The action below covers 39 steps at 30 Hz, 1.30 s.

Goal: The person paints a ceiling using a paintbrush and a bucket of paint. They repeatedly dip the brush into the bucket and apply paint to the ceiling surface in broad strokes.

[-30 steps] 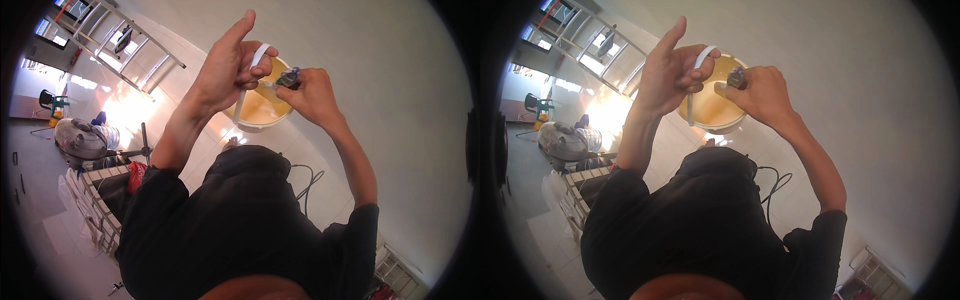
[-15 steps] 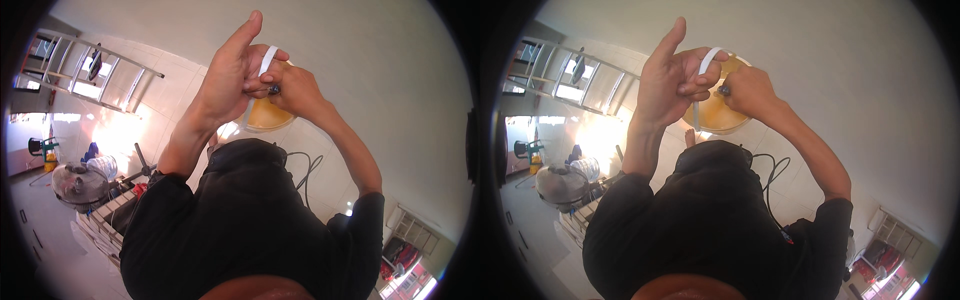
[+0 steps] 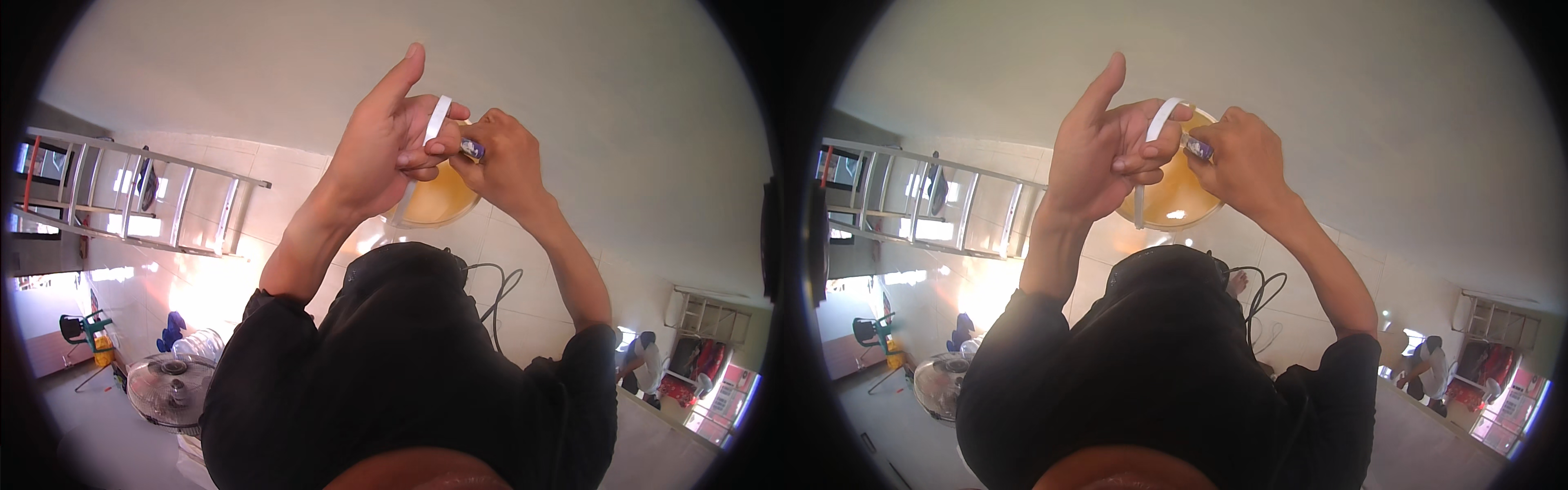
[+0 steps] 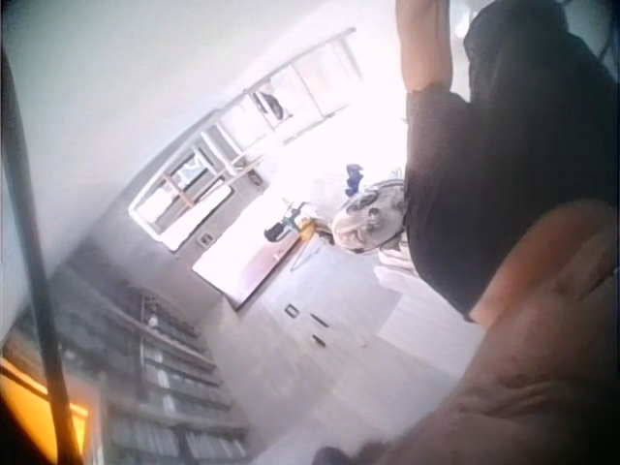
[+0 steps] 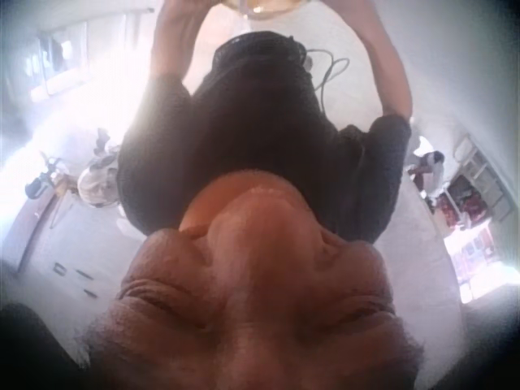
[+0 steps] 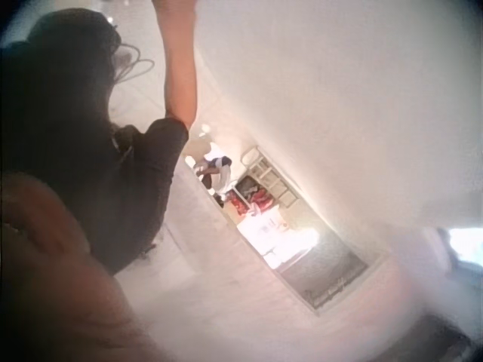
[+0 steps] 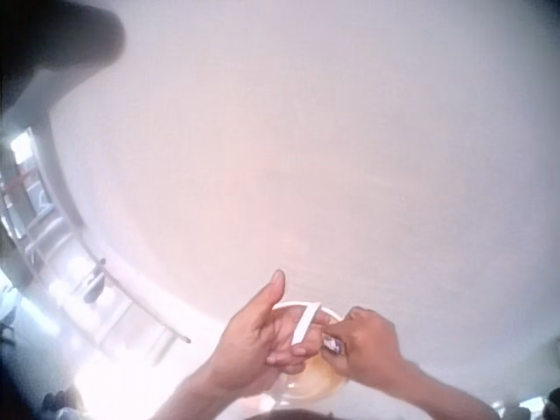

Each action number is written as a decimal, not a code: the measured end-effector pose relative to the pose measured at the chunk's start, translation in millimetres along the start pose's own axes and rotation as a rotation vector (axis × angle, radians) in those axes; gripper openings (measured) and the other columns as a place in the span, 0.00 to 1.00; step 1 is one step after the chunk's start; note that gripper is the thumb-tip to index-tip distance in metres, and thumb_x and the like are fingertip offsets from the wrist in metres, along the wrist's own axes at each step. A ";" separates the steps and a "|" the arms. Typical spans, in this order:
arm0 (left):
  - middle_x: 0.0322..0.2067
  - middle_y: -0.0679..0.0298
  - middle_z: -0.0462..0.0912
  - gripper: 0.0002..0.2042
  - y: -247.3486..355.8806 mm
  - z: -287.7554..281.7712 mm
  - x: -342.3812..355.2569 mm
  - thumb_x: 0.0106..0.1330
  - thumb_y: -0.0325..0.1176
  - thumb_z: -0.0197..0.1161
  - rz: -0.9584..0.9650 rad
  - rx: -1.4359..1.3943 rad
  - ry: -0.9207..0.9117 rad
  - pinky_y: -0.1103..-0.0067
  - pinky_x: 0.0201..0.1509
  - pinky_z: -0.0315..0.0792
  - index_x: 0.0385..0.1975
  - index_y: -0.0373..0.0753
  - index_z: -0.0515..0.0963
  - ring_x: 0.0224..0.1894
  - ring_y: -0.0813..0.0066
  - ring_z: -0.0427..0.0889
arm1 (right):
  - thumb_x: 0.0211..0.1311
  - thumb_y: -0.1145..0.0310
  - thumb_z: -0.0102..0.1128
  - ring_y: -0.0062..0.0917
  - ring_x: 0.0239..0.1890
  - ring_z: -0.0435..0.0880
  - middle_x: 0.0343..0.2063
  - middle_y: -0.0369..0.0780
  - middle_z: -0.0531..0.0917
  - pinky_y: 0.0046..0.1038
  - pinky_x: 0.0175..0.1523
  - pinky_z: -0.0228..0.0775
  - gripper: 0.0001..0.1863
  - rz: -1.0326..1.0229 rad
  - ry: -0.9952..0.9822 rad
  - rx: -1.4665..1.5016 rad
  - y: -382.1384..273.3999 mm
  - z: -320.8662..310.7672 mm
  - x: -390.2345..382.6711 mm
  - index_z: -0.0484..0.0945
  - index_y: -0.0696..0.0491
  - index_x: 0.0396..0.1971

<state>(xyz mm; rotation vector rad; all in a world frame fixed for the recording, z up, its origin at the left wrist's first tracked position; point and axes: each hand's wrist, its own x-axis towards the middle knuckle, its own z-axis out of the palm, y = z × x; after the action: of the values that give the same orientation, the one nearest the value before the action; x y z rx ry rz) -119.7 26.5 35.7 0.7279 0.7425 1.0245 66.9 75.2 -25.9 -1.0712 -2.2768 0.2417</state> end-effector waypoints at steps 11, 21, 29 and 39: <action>0.19 0.70 0.68 0.42 30.3 -39.7 -15.9 0.71 0.72 0.40 0.020 0.006 -0.096 0.88 0.20 0.48 0.43 0.29 0.76 0.16 0.88 0.51 | 0.50 0.68 0.73 0.26 0.20 0.79 0.20 0.37 0.83 0.30 0.27 0.69 0.08 0.185 0.259 0.211 -29.4 7.1 3.0 0.89 0.52 0.31; 0.18 0.75 0.63 0.43 14.0 -13.7 -14.1 0.72 0.73 0.31 0.059 0.089 -0.008 0.89 0.19 0.46 0.47 0.32 0.79 0.15 0.90 0.49 | 0.55 0.71 0.74 0.14 0.26 0.81 0.23 0.35 0.86 0.21 0.31 0.72 0.07 0.385 -0.191 0.907 -32.6 0.0 -11.2 0.87 0.59 0.28; 0.19 0.75 0.63 0.44 -18.0 2.4 0.6 0.71 0.74 0.32 0.065 0.043 0.018 0.88 0.21 0.48 0.45 0.33 0.77 0.15 0.89 0.51 | 0.49 0.67 0.76 0.25 0.26 0.82 0.22 0.38 0.84 0.30 0.32 0.73 0.09 -0.065 0.110 0.247 25.2 -3.9 -21.8 0.86 0.54 0.30; 0.20 0.74 0.62 0.43 -52.7 29.9 -1.2 0.70 0.75 0.35 0.068 -0.008 0.063 0.87 0.20 0.46 0.45 0.33 0.76 0.15 0.88 0.48 | 0.48 0.67 0.73 0.33 0.29 0.80 0.24 0.36 0.81 0.34 0.36 0.72 0.10 -0.405 0.205 0.132 62.1 -5.8 -39.2 0.86 0.49 0.33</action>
<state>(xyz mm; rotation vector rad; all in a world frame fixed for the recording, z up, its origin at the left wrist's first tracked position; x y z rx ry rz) -70.8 2.1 9.5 0.7209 0.7719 1.1162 129.3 86.1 -63.6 -0.5253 -2.1983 0.1076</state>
